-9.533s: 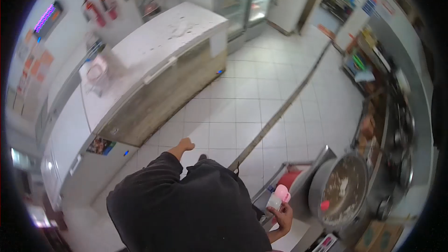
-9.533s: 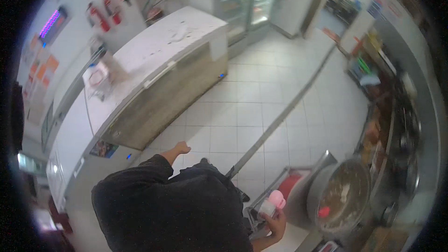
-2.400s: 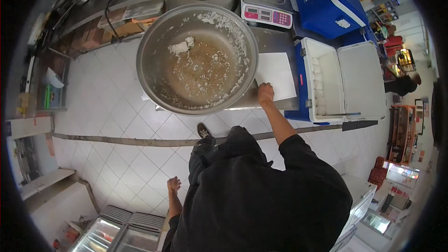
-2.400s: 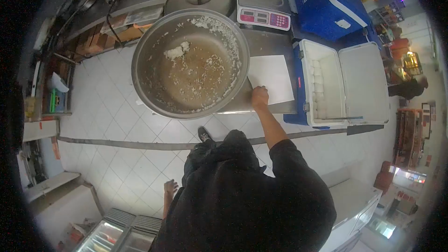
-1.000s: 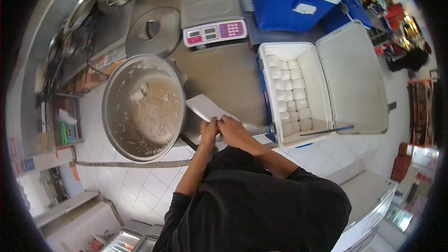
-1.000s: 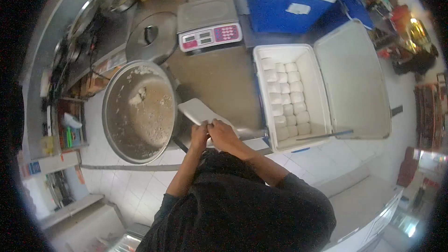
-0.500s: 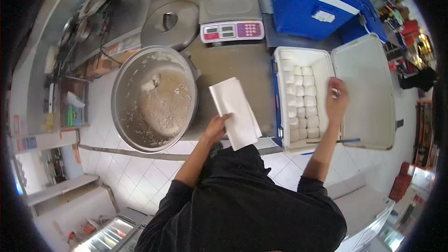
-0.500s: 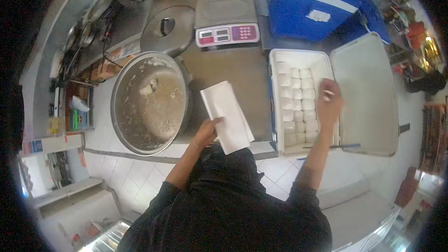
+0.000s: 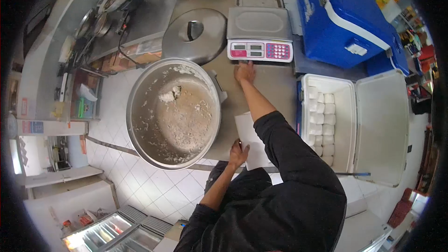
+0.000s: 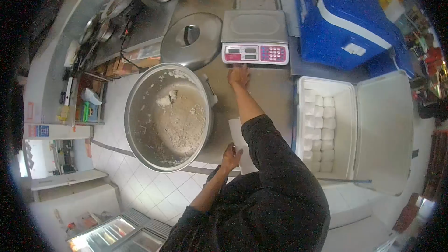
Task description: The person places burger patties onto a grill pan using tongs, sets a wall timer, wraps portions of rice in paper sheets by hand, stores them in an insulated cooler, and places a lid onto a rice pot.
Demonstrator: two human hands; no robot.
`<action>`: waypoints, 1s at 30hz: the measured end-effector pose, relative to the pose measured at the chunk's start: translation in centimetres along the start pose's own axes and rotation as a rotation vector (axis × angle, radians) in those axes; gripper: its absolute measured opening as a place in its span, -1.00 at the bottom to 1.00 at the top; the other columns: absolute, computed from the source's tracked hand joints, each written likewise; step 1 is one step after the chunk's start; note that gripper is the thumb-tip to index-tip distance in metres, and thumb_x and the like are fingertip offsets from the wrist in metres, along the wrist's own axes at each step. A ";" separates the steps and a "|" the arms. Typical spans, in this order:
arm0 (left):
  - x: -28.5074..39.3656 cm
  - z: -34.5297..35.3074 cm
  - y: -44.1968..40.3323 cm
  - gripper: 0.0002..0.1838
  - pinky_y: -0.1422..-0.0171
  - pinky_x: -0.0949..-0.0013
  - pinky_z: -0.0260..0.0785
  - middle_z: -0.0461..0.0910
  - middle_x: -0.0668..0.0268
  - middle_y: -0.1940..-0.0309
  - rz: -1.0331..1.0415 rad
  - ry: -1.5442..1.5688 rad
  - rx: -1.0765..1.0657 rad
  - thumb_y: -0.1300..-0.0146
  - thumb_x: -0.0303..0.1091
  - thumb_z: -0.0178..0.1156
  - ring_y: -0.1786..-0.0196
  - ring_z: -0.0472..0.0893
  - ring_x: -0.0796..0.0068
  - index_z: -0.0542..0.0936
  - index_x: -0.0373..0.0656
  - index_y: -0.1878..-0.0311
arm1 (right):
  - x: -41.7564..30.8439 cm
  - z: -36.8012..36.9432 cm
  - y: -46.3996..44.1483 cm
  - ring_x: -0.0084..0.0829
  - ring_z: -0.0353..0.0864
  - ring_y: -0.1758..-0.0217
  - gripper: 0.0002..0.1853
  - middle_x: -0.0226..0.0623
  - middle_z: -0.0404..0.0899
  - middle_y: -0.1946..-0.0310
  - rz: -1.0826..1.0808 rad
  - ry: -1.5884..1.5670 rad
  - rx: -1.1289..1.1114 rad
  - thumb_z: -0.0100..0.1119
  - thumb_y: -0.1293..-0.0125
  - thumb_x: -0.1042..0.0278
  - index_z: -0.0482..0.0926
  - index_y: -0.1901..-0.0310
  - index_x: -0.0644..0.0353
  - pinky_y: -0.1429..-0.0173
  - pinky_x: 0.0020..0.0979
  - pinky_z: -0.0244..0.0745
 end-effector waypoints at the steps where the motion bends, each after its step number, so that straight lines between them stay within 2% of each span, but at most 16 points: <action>1: 1.1 -0.5 0.8 -0.43 -0.12 0.15 0.48 0.62 -0.13 0.05 -0.048 0.008 -0.030 -0.22 -0.25 0.30 0.03 0.66 0.03 0.41 -0.43 -0.17 | -0.4 -0.3 -0.4 0.03 0.48 -0.24 -0.68 0.03 0.64 0.09 -0.117 0.028 0.154 0.09 -0.32 0.21 0.65 -0.05 0.02 -0.29 -0.01 0.41; 2: 1.5 -0.7 1.1 -0.44 -0.10 0.16 0.48 0.62 -0.11 0.07 -0.093 0.019 -0.059 -0.22 -0.24 0.31 0.05 0.67 0.06 0.41 -0.44 -0.16 | 0.6 1.2 -1.0 -0.01 0.54 -0.17 -0.70 0.02 0.65 0.12 -0.125 0.015 0.122 0.11 -0.31 0.21 0.66 0.00 0.06 -0.23 -0.03 0.45; 3: -0.9 0.2 0.8 -0.44 -0.05 0.21 0.47 0.64 0.00 0.18 -0.065 -0.041 -0.073 -0.26 -0.24 0.29 0.15 0.65 0.17 0.42 -0.40 -0.21 | 1.6 2.6 -1.9 -0.04 0.59 -0.09 -0.72 0.01 0.66 0.16 -0.135 0.001 0.094 0.13 -0.30 0.21 0.67 0.05 0.09 -0.16 -0.05 0.49; 4: -0.8 0.1 0.8 -0.43 -0.05 0.22 0.47 0.64 0.00 0.18 -0.087 -0.057 -0.084 -0.26 -0.23 0.30 0.14 0.65 0.18 0.41 -0.40 -0.22 | 2.3 3.4 -2.4 -0.07 0.64 -0.02 -0.74 0.00 0.67 0.19 -0.139 -0.015 0.065 0.15 -0.29 0.20 0.68 0.10 0.13 -0.10 -0.06 0.54; 6: -0.2 -0.4 1.6 -0.40 -0.05 0.22 0.48 0.63 0.00 0.16 -0.132 -0.100 -0.118 -0.25 -0.21 0.31 0.12 0.64 0.20 0.39 -0.41 -0.24 | 4.2 4.3 -2.8 0.02 0.62 0.03 -0.70 0.06 0.64 0.19 0.000 -0.269 -0.102 0.19 -0.24 0.14 0.68 0.14 0.17 -0.07 -0.04 0.52; 7: -0.1 -0.5 1.6 -0.36 -0.06 0.23 0.48 0.62 -0.02 0.13 -0.053 0.016 -0.072 -0.24 -0.16 0.33 0.07 0.63 0.20 0.39 -0.42 -0.23 | 4.6 4.1 -2.2 0.04 0.62 0.06 -0.68 0.08 0.63 0.19 0.013 -0.281 -0.118 0.21 -0.23 0.12 0.68 0.15 0.19 -0.07 -0.03 0.51; 10: -1.2 0.0 1.8 -0.39 -0.08 0.22 0.47 0.60 -0.03 0.08 -0.087 -0.096 -0.081 -0.24 -0.18 0.33 0.04 0.62 0.23 0.40 -0.42 -0.21 | 4.5 1.7 -0.9 0.05 0.63 0.13 -0.62 0.08 0.64 0.23 -0.082 -0.094 -0.018 0.27 -0.20 0.06 0.65 0.14 0.23 -0.07 -0.05 0.51; 13: 0.2 -0.1 2.0 -0.42 -0.13 0.19 0.46 0.61 -0.04 0.06 -0.043 -0.121 -0.102 -0.24 -0.23 0.31 0.00 0.63 0.19 0.42 -0.42 -0.20 | 3.7 0.0 -0.7 0.03 0.62 0.05 -0.54 0.06 0.63 0.17 -0.003 -0.138 0.063 0.29 -0.20 -0.02 0.61 0.08 0.22 -0.10 -0.02 0.51; 16: -6.3 2.8 0.8 -0.40 -0.20 0.13 0.45 0.58 -0.03 0.04 0.078 -0.029 -0.080 -0.17 -0.27 0.37 -0.01 0.61 0.07 0.41 -0.40 -0.19 | 2.4 0.8 -1.2 0.02 0.58 -0.05 -0.54 0.00 0.60 0.09 0.089 0.032 0.080 0.23 -0.27 -0.04 0.58 -0.02 0.17 -0.13 0.00 0.51; 17: -3.5 1.4 1.8 -0.39 -0.22 0.11 0.44 0.58 -0.05 0.04 -0.009 0.010 -0.071 -0.17 -0.26 0.36 0.00 0.61 0.06 0.41 -0.38 -0.20 | 2.6 1.5 -1.8 0.02 0.53 -0.12 -0.64 -0.07 0.58 0.03 0.136 -0.043 0.082 0.16 -0.33 0.04 0.62 0.04 0.13 -0.12 0.02 0.51; 19: -1.6 0.7 1.5 -0.40 -0.22 0.12 0.44 0.58 -0.06 0.02 0.016 -0.024 -0.062 -0.17 -0.27 0.36 -0.01 0.61 0.06 0.41 -0.39 -0.20 | 1.9 1.9 -2.3 0.01 0.55 -0.09 -0.70 -0.09 0.59 0.05 0.080 0.003 0.075 0.11 -0.35 0.11 0.65 0.08 0.12 -0.11 0.00 0.51; 21: -4.2 2.1 2.2 -0.40 -0.21 0.16 0.45 0.61 -0.04 0.06 0.031 -0.027 -0.094 -0.17 -0.30 0.37 -0.02 0.62 0.11 0.40 -0.40 -0.20 | 2.9 1.7 -1.2 -0.02 0.59 -0.03 -0.76 -0.09 0.59 0.07 0.022 -0.005 0.091 0.08 -0.35 0.20 0.69 0.15 0.10 -0.05 -0.04 0.53; 24: -0.3 0.8 2.8 -0.44 -0.11 0.24 0.48 0.65 0.03 0.08 0.097 -0.012 -0.110 -0.23 -0.23 0.33 0.00 0.63 0.25 0.43 -0.37 -0.19 | 4.4 0.2 2.6 0.04 0.59 0.06 -0.84 0.05 0.57 0.12 -0.009 -0.147 -0.073 0.22 -0.13 0.42 0.66 0.23 0.19 -0.03 -0.09 0.51; 25: -1.1 1.2 2.6 -0.43 -0.09 0.18 0.48 0.63 -0.01 0.05 -0.067 0.068 -0.201 -0.22 -0.22 0.34 0.06 0.63 0.17 0.42 -0.35 -0.18 | 4.9 -1.2 4.5 0.05 0.58 0.08 -0.85 0.04 0.56 0.12 -0.073 -0.197 -0.060 0.22 -0.14 0.43 0.64 0.23 0.19 -0.01 -0.09 0.50; 28: -2.8 0.3 1.4 -0.34 -0.15 0.15 0.47 0.62 -0.03 0.12 0.052 0.035 -0.081 -0.14 -0.25 0.40 0.02 0.60 0.12 0.34 -0.37 -0.20 | 6.8 -5.9 10.8 0.01 0.60 0.12 -0.88 -0.02 0.56 0.10 -0.265 -0.348 -0.023 0.22 -0.20 0.44 0.61 0.22 0.20 0.01 -0.10 0.51; 30: 4.8 -3.8 2.3 -0.22 -0.18 0.09 0.45 0.54 -0.06 0.02 0.280 -0.238 0.165 -0.14 -0.18 0.42 -0.18 0.47 0.03 0.28 -0.40 -0.29 | 7.2 -11.1 15.4 -0.08 0.63 0.11 -0.89 -0.13 0.58 0.08 -0.384 -0.456 0.018 0.23 -0.27 0.40 0.58 0.21 0.21 0.02 -0.10 0.53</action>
Point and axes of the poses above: each hand's wrist, its own y-axis away from the middle knuckle, its own z-axis out of the palm, x = y × z, the point moved 10 cm from there along -y, towards the middle knuckle
